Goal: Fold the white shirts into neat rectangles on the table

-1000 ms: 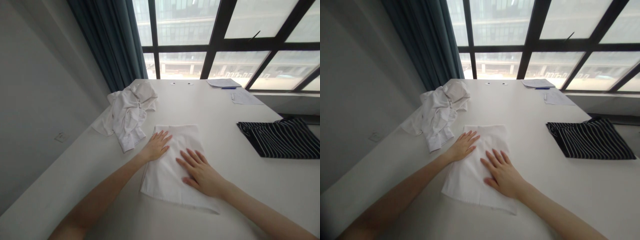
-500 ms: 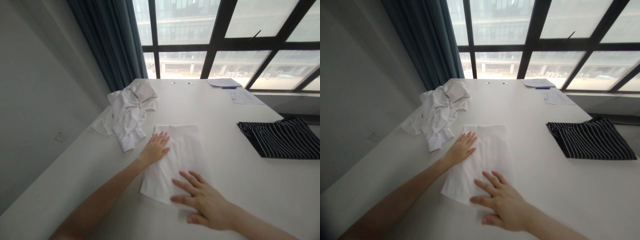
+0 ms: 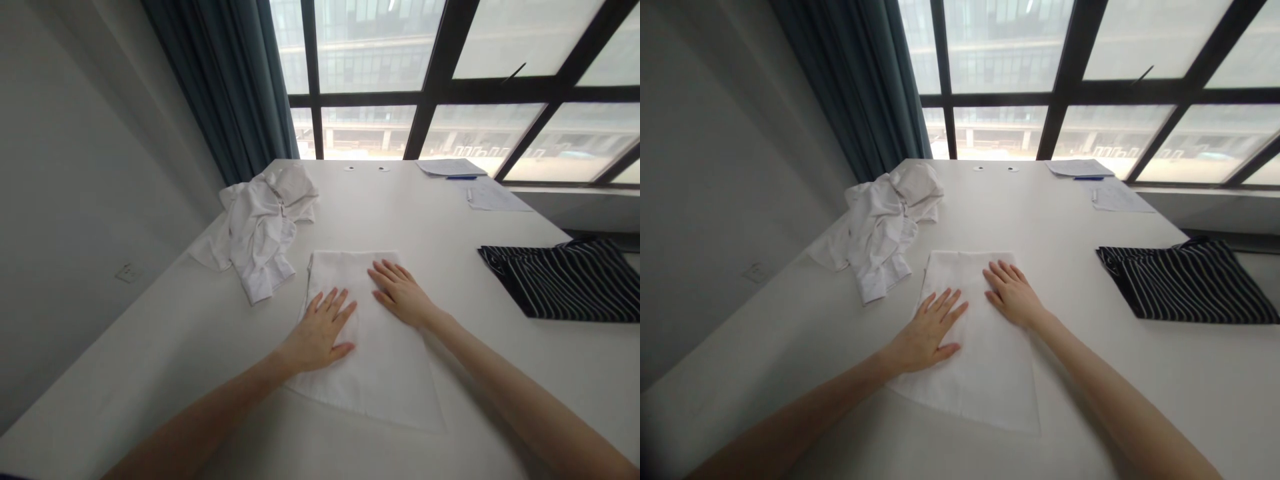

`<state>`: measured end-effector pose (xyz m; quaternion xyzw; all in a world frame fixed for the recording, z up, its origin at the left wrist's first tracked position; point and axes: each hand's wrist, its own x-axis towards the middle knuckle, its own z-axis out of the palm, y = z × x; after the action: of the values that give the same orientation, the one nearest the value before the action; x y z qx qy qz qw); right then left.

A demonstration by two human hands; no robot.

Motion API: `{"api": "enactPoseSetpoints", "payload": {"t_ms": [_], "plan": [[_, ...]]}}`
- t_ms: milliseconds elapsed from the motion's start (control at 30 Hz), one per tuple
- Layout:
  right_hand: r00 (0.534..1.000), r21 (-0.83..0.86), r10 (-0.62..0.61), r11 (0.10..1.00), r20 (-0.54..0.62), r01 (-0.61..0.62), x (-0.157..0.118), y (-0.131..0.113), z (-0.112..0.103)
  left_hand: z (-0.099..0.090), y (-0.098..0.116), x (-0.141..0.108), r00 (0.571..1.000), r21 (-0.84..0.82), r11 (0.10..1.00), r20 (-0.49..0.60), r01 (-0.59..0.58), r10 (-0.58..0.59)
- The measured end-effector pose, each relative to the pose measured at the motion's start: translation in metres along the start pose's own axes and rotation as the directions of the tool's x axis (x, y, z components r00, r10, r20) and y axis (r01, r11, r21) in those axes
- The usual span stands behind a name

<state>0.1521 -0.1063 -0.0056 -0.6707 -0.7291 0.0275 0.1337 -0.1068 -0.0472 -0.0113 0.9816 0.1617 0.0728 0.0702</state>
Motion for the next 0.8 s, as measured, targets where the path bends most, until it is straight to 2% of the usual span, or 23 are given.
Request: {"api": "enactPoseSetpoints", "payload": {"t_ms": [100, 233, 433, 567, 667, 733, 800], "plan": [[0.998, -0.069, 0.028, 0.997, 0.058, -0.023, 0.014, 0.011, 0.006, -0.002, 0.001, 0.000, 1.000, -0.017, 1.000, 0.015, 0.007, -0.007], [0.995, -0.070, 0.073, 0.995, 0.072, -0.068, 0.024, 0.022, 0.009, -0.004, 0.003, -0.006, 1.000, -0.029, 0.999, 0.019, -0.019, 0.019], [0.980, -0.013, 0.181, 0.983, 0.079, -0.181, 0.039, 0.041, 0.016, -0.005, 0.004, -0.024, 0.995, -0.051, 0.996, 0.066, -0.075, 0.078], [0.973, 0.091, 0.231, 0.968, 0.016, -0.232, 0.051, 0.051, 0.016, -0.012, 0.007, -0.028, 0.995, -0.050, 0.995, 0.049, -0.086, 0.088], [0.955, 0.144, 0.293, 0.948, -0.052, -0.283, 0.054, 0.054, 0.013, -0.016, 0.003, -0.014, 1.000, -0.027, 1.000, 0.009, -0.014, 0.014], [0.916, 0.153, 0.386, 0.917, -0.114, -0.367, 0.053, 0.054, 0.010, -0.017, -0.009, 0.005, 0.998, -0.012, 0.999, -0.022, 0.051, -0.051], [0.860, 0.166, 0.482, 0.873, -0.167, -0.458, 0.050, 0.053, 0.007, -0.015, -0.027, 0.026, 0.997, -0.004, 0.998, -0.035, 0.068, -0.068]]}}
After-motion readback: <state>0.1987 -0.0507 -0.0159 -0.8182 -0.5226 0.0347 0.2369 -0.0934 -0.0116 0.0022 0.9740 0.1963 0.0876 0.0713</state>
